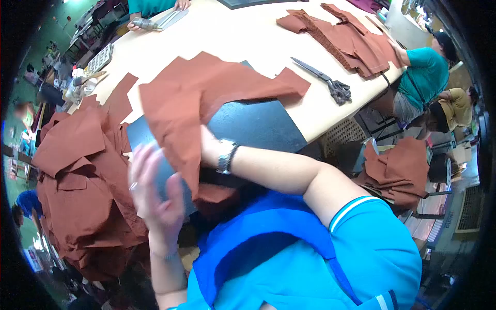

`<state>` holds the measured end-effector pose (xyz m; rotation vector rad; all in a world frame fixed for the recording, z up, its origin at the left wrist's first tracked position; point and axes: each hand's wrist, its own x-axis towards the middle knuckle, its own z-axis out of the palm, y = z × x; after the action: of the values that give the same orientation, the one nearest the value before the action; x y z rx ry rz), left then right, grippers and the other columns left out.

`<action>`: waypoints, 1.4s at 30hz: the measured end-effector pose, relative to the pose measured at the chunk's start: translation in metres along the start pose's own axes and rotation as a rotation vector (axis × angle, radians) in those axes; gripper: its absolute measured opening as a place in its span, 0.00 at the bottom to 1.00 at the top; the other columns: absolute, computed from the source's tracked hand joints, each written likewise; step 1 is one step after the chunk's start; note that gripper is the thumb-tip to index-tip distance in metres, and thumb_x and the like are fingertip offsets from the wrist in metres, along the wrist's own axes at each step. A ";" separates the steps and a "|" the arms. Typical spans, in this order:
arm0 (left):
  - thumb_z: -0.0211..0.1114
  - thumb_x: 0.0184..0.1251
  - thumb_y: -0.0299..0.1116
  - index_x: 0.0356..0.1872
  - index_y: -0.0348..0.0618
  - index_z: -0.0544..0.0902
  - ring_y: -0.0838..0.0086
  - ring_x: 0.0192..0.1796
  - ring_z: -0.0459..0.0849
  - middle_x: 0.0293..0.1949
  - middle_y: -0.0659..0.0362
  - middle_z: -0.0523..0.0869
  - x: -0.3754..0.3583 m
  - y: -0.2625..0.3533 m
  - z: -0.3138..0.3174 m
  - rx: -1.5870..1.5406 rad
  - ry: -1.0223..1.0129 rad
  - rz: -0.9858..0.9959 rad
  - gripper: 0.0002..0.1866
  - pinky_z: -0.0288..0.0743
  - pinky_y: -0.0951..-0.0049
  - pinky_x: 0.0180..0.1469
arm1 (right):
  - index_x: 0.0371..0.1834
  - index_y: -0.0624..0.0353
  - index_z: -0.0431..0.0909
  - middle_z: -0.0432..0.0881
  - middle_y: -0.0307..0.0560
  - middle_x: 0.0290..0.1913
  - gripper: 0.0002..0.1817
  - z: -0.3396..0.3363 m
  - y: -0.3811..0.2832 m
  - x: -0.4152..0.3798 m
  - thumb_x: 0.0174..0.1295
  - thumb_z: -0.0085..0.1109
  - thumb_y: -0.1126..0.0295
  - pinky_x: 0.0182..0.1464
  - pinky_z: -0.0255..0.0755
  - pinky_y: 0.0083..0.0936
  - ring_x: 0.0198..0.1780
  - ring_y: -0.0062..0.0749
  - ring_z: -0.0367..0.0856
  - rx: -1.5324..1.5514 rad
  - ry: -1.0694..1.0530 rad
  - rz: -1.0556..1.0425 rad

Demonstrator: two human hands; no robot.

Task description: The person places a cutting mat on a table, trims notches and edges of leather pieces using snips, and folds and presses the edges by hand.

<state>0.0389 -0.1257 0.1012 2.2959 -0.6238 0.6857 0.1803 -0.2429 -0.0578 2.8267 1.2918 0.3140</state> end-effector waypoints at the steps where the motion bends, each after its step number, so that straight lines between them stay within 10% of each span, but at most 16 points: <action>1: 0.63 0.67 0.30 0.69 0.40 0.68 0.53 0.71 0.69 0.69 0.45 0.69 0.022 0.005 0.004 0.126 -0.166 0.187 0.29 0.60 0.52 0.72 | 0.51 0.46 0.80 0.81 0.47 0.57 0.15 0.047 -0.011 0.013 0.67 0.52 0.54 0.57 0.73 0.30 0.57 0.34 0.79 -0.329 0.319 -0.072; 7: 0.62 0.69 0.44 0.65 0.42 0.74 0.51 0.62 0.78 0.62 0.44 0.76 0.041 -0.033 0.080 0.398 -0.205 -0.172 0.27 0.69 0.53 0.64 | 0.45 0.54 0.82 0.84 0.58 0.46 0.16 -0.061 0.003 -0.029 0.60 0.58 0.56 0.48 0.78 0.41 0.47 0.46 0.84 0.533 -0.053 0.065; 8: 0.62 0.69 0.44 0.65 0.42 0.74 0.50 0.60 0.78 0.61 0.43 0.77 0.044 -0.034 0.076 0.312 -0.247 -0.258 0.27 0.71 0.54 0.63 | 0.31 0.57 0.81 0.84 0.58 0.35 0.09 -0.075 0.010 -0.044 0.57 0.59 0.64 0.37 0.79 0.43 0.35 0.51 0.84 0.457 -0.089 0.102; 13: 0.62 0.68 0.33 0.49 0.36 0.82 0.54 0.46 0.86 0.41 0.48 0.87 0.033 -0.055 0.072 -0.162 -0.372 -0.415 0.13 0.78 0.61 0.51 | 0.39 0.59 0.81 0.82 0.54 0.43 0.13 -0.086 0.038 -0.085 0.54 0.64 0.63 0.44 0.80 0.41 0.43 0.48 0.85 0.574 0.160 0.142; 20: 0.58 0.67 0.26 0.49 0.35 0.78 0.65 0.40 0.86 0.36 0.49 0.85 -0.007 -0.073 -0.007 0.058 0.035 -0.642 0.12 0.78 0.66 0.44 | 0.50 0.58 0.83 0.85 0.51 0.52 0.22 -0.106 0.141 -0.133 0.56 0.71 0.57 0.50 0.79 0.30 0.48 0.36 0.86 0.380 0.385 0.486; 24: 0.57 0.67 0.23 0.68 0.36 0.67 0.55 0.61 0.77 0.61 0.44 0.74 -0.027 -0.090 -0.051 0.545 0.290 -0.375 0.27 0.69 0.59 0.65 | 0.68 0.65 0.70 0.83 0.49 0.53 0.48 -0.073 0.206 -0.173 0.50 0.75 0.44 0.44 0.78 0.20 0.42 0.26 0.84 0.684 0.097 0.923; 28: 0.62 0.64 0.28 0.58 0.40 0.79 0.56 0.64 0.76 0.58 0.48 0.80 0.044 -0.012 -0.011 0.305 -0.001 -0.063 0.20 0.66 0.60 0.68 | 0.68 0.64 0.70 0.82 0.47 0.51 0.47 -0.089 0.191 -0.168 0.51 0.76 0.45 0.33 0.74 0.14 0.37 0.22 0.82 0.856 0.095 0.959; 33: 0.58 0.72 0.42 0.68 0.50 0.71 0.56 0.72 0.69 0.67 0.50 0.74 0.052 -0.039 0.117 0.383 -0.208 0.074 0.25 0.59 0.41 0.71 | 0.45 0.56 0.81 0.83 0.36 0.34 0.25 -0.086 0.199 -0.167 0.56 0.72 0.47 0.30 0.69 0.13 0.33 0.17 0.78 0.982 -0.063 0.909; 42: 0.63 0.67 0.37 0.43 0.48 0.85 0.63 0.47 0.83 0.41 0.58 0.84 0.047 -0.129 0.129 0.353 -0.065 -0.131 0.09 0.76 0.60 0.49 | 0.44 0.59 0.81 0.85 0.40 0.41 0.18 -0.095 0.194 -0.191 0.60 0.70 0.57 0.46 0.73 0.23 0.43 0.24 0.79 0.886 0.080 0.892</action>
<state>0.1888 -0.1405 -0.0115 2.6662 -0.3996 0.7053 0.1849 -0.5203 0.0215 4.0129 -0.0055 -0.2338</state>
